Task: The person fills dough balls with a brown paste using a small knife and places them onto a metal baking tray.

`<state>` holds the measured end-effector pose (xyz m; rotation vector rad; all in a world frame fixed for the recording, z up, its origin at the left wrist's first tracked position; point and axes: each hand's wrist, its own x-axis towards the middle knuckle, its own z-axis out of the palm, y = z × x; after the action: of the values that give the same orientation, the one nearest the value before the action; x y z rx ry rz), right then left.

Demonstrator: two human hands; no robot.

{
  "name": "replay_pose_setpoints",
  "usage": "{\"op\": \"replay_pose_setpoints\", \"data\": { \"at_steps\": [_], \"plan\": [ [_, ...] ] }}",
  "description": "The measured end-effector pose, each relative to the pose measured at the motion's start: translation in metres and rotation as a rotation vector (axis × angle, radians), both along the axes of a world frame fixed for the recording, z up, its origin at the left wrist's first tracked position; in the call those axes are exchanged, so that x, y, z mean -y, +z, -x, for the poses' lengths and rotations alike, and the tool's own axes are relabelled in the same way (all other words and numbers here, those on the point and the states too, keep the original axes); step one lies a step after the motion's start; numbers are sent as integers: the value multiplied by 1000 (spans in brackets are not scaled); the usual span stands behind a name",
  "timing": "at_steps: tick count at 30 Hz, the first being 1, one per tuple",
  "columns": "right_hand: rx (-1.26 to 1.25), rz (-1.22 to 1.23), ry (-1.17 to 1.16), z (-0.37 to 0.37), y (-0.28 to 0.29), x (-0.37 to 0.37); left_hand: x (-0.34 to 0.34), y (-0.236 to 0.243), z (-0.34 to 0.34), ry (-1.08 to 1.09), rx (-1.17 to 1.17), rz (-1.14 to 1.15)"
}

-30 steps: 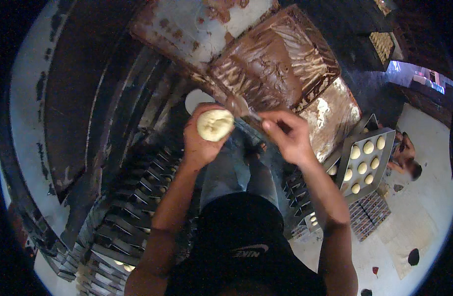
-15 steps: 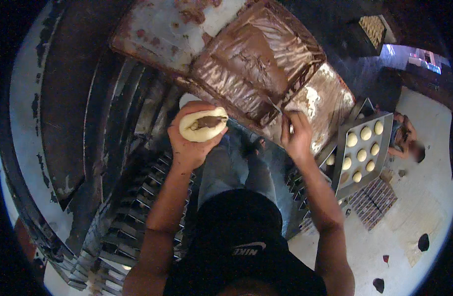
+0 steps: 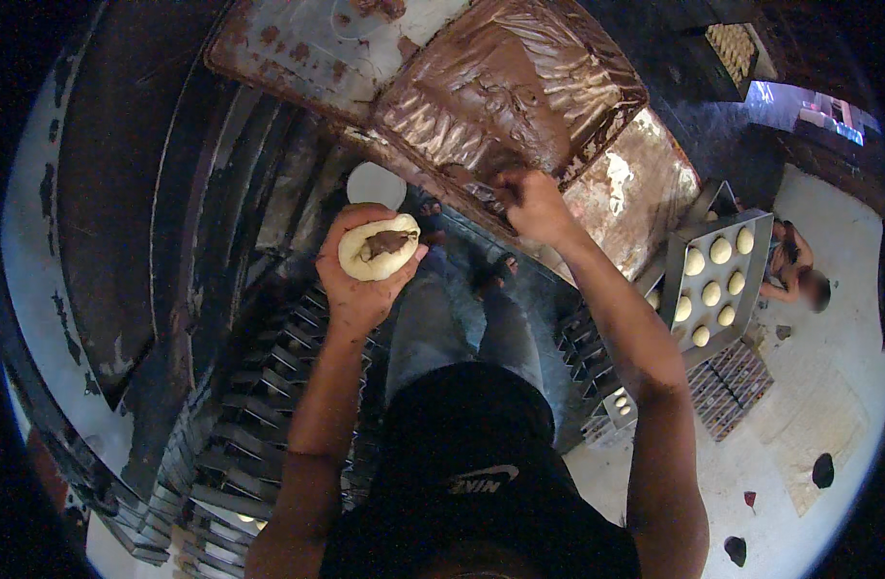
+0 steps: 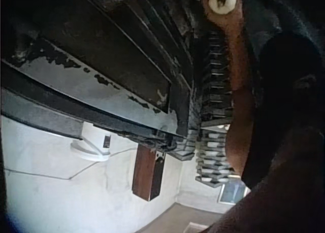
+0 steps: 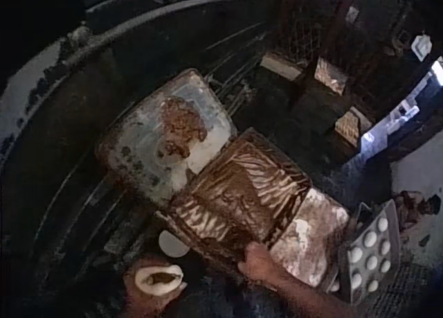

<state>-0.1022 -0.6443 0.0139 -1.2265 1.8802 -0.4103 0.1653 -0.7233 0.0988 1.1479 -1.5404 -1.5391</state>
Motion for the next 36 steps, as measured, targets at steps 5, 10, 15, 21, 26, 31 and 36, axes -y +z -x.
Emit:
{"op": "replay_pose_setpoints", "data": {
  "at_steps": [5, 10, 15, 21, 26, 31, 36],
  "plan": [
    [190, 48, -132, -5, 54, 10, 6, 4, -2, 64, -51, -87],
    [-471, -370, 486, 37, 77, 13, 14, 15, 0, -7, -27, -24],
    [-470, -162, 385, 34, 60, 7, 7, 7, 0, -32, -1, -49],
    [-384, -249, 489, 17, 48, 16, 5, -4, -4, -36, -15, -144],
    [351, 203, -228, -25, 68, 12, 13, 4, 7, -31, 44, -110],
    [221, 706, -131, -48, 163, 17, 25, 44, 32, -109, -71, -101],
    [-314, 877, -71, -50, 123, -15, 21, 67, 52, -107, -113, -175]
  ]
}}
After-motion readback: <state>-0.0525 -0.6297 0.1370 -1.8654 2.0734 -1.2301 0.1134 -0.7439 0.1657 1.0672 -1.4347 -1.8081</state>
